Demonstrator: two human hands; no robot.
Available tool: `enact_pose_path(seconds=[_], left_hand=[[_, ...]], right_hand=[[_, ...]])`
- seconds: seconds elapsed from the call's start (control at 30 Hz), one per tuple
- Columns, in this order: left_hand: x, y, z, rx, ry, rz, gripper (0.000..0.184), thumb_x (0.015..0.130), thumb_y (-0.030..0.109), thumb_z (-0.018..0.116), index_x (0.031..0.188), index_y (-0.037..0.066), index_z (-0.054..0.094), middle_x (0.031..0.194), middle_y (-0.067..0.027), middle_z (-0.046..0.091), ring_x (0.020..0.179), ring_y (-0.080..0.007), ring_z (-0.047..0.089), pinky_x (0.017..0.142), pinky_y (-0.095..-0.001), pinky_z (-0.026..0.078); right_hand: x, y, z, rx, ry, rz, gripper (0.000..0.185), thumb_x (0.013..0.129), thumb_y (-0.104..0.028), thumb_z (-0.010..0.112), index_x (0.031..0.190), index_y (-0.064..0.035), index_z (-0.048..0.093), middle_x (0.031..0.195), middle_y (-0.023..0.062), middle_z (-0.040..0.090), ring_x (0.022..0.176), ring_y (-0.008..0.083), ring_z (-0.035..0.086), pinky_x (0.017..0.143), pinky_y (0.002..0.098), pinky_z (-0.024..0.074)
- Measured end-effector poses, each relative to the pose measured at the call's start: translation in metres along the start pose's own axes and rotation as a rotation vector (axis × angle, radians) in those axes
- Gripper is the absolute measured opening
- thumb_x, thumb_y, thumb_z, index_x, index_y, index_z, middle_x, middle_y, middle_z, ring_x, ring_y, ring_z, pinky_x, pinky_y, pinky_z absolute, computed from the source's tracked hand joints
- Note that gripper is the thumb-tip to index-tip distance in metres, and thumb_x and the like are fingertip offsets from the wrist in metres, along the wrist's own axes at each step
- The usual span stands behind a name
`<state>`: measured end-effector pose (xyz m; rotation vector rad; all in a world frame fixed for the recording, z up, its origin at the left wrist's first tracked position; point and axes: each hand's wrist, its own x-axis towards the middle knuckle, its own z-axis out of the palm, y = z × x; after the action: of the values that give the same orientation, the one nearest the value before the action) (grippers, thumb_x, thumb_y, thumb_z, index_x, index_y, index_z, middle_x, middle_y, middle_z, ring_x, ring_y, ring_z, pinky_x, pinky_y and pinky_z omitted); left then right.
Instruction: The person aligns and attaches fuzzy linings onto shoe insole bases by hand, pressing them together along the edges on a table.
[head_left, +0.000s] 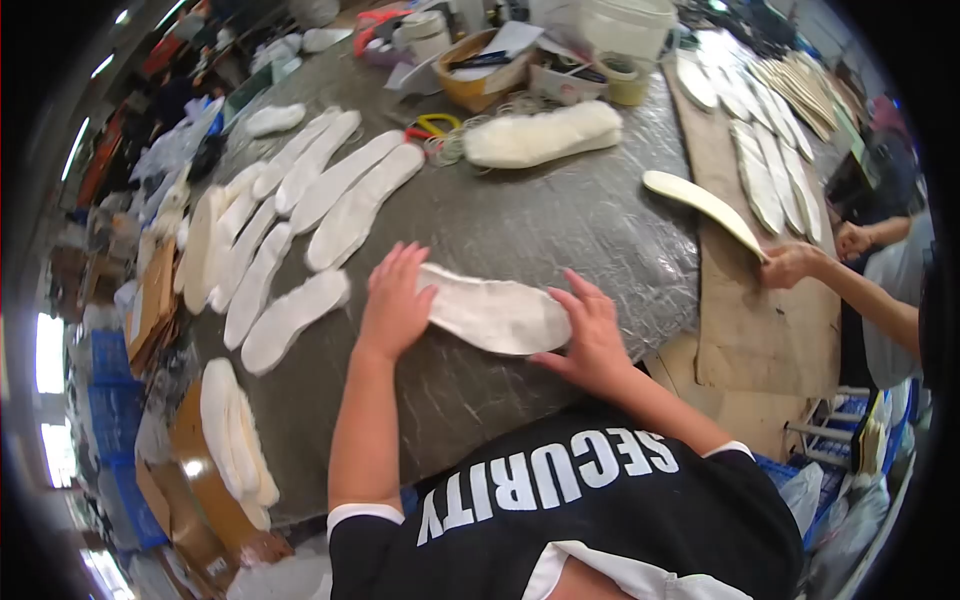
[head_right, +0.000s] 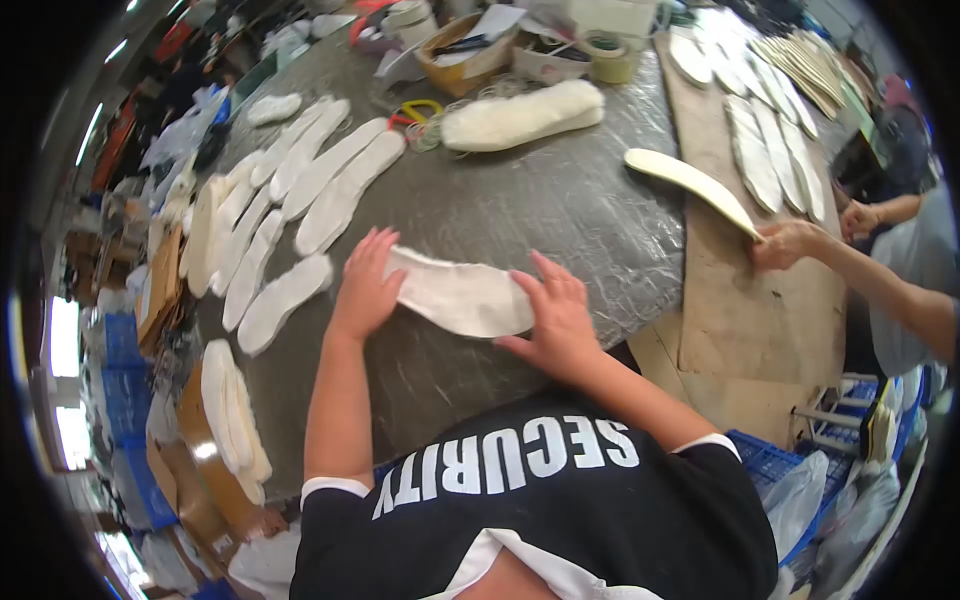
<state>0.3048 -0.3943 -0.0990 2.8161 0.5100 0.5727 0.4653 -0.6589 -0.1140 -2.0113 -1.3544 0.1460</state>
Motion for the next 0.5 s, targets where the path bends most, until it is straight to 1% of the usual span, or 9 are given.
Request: enact_pose_path(seconds=[0.07, 0.17, 0.23, 0.27, 0.3, 0.33, 0.37, 0.4, 0.5], left_hand=[[-0.004, 0.0, -0.012, -0.094, -0.266, -0.181, 0.05, 0.091, 0.019, 0.064, 0.138, 0.005, 0.051, 0.129, -0.0205, 0.061, 0.123, -0.0387, 0.054, 0.108, -0.0499, 0.038], [-0.028, 0.033, -0.045, 0.033, -0.444, -0.261, 0.042, 0.093, 0.017, 0.06, 0.133, 0.006, 0.056, 0.123, -0.019, 0.065, 0.116, -0.0391, 0.059, 0.098, -0.0491, 0.045], [-0.055, 0.046, -0.059, -0.07, -0.415, -0.314, 0.028, 0.091, 0.014, 0.061, 0.117, 0.004, 0.065, 0.111, -0.0203, 0.068, 0.103, -0.04, 0.064, 0.087, -0.0457, 0.052], [-0.067, 0.046, -0.063, -0.137, -0.382, -0.299, 0.025, 0.089, 0.012, 0.063, 0.112, 0.004, 0.066, 0.106, -0.0187, 0.068, 0.098, -0.039, 0.065, 0.083, -0.0448, 0.052], [-0.07, 0.054, -0.072, -0.14, -0.387, -0.416, 0.022, 0.087, 0.01, 0.064, 0.108, 0.003, 0.067, 0.099, -0.0182, 0.067, 0.092, -0.0389, 0.065, 0.08, -0.0445, 0.051], [-0.086, 0.041, -0.066, -0.137, -0.258, -0.384, 0.019, 0.087, 0.006, 0.065, 0.104, 0.0, 0.066, 0.091, -0.0176, 0.065, 0.082, -0.0359, 0.064, 0.075, -0.042, 0.051], [-0.096, 0.037, -0.066, -0.15, -0.208, -0.457, 0.017, 0.087, 0.006, 0.064, 0.103, -0.001, 0.065, 0.091, -0.017, 0.065, 0.08, -0.0335, 0.063, 0.074, -0.0406, 0.05], [-0.103, 0.034, -0.067, -0.16, -0.159, -0.535, 0.016, 0.087, 0.005, 0.064, 0.102, -0.002, 0.065, 0.09, -0.0164, 0.064, 0.078, -0.0312, 0.062, 0.073, -0.0391, 0.05], [-0.115, 0.027, -0.069, -0.19, -0.077, -0.662, 0.012, 0.088, 0.003, 0.063, 0.098, -0.004, 0.063, 0.088, -0.014, 0.063, 0.073, -0.0244, 0.058, 0.069, -0.035, 0.049]], right_hand=[[0.007, 0.004, -0.002, -0.004, -0.047, 0.008, 0.077, 0.075, -0.026, 0.083, 0.141, -0.01, 0.048, 0.149, 0.0218, 0.041, 0.135, 0.0416, 0.041, 0.112, 0.0521, 0.0314], [0.003, 0.017, -0.018, 0.045, -0.171, -0.02, 0.073, 0.077, -0.022, 0.082, 0.141, -0.0101, 0.049, 0.149, 0.0222, 0.042, 0.135, 0.041, 0.042, 0.112, 0.0501, 0.0346], [-0.003, 0.028, -0.03, 0.123, -0.243, -0.071, 0.069, 0.079, -0.02, 0.08, 0.14, -0.0096, 0.05, 0.149, 0.0224, 0.041, 0.135, 0.0411, 0.043, 0.112, 0.0498, 0.0355], [-0.005, 0.029, -0.042, 0.124, -0.214, -0.082, 0.059, 0.081, -0.017, 0.078, 0.134, -0.0074, 0.055, 0.146, 0.0218, 0.046, 0.131, 0.0396, 0.048, 0.109, 0.0488, 0.0391], [-0.004, 0.033, -0.056, 0.095, -0.219, -0.032, 0.054, 0.081, -0.017, 0.078, 0.13, -0.0065, 0.058, 0.143, 0.0211, 0.049, 0.128, 0.0386, 0.051, 0.107, 0.048, 0.0408], [-0.001, 0.039, -0.072, 0.069, -0.227, 0.013, 0.05, 0.081, -0.017, 0.078, 0.126, -0.0056, 0.06, 0.14, 0.0204, 0.053, 0.126, 0.0376, 0.053, 0.106, 0.0472, 0.0424], [0.004, 0.047, -0.087, 0.047, -0.237, 0.055, 0.046, 0.081, -0.017, 0.078, 0.122, -0.0047, 0.063, 0.137, 0.0197, 0.056, 0.123, 0.0366, 0.056, 0.104, 0.0463, 0.0441], [0.01, 0.058, -0.101, 0.023, -0.13, 0.134, 0.036, 0.08, -0.015, 0.078, 0.111, -0.0026, 0.067, 0.124, 0.0175, 0.064, 0.114, 0.0352, 0.061, 0.098, 0.0434, 0.049], [0.036, 0.128, -0.148, -0.442, 0.202, 0.452, 0.023, 0.08, -0.009, 0.074, 0.101, -0.0014, 0.069, 0.103, 0.0172, 0.069, 0.1, 0.0356, 0.064, 0.089, 0.0437, 0.0519]])
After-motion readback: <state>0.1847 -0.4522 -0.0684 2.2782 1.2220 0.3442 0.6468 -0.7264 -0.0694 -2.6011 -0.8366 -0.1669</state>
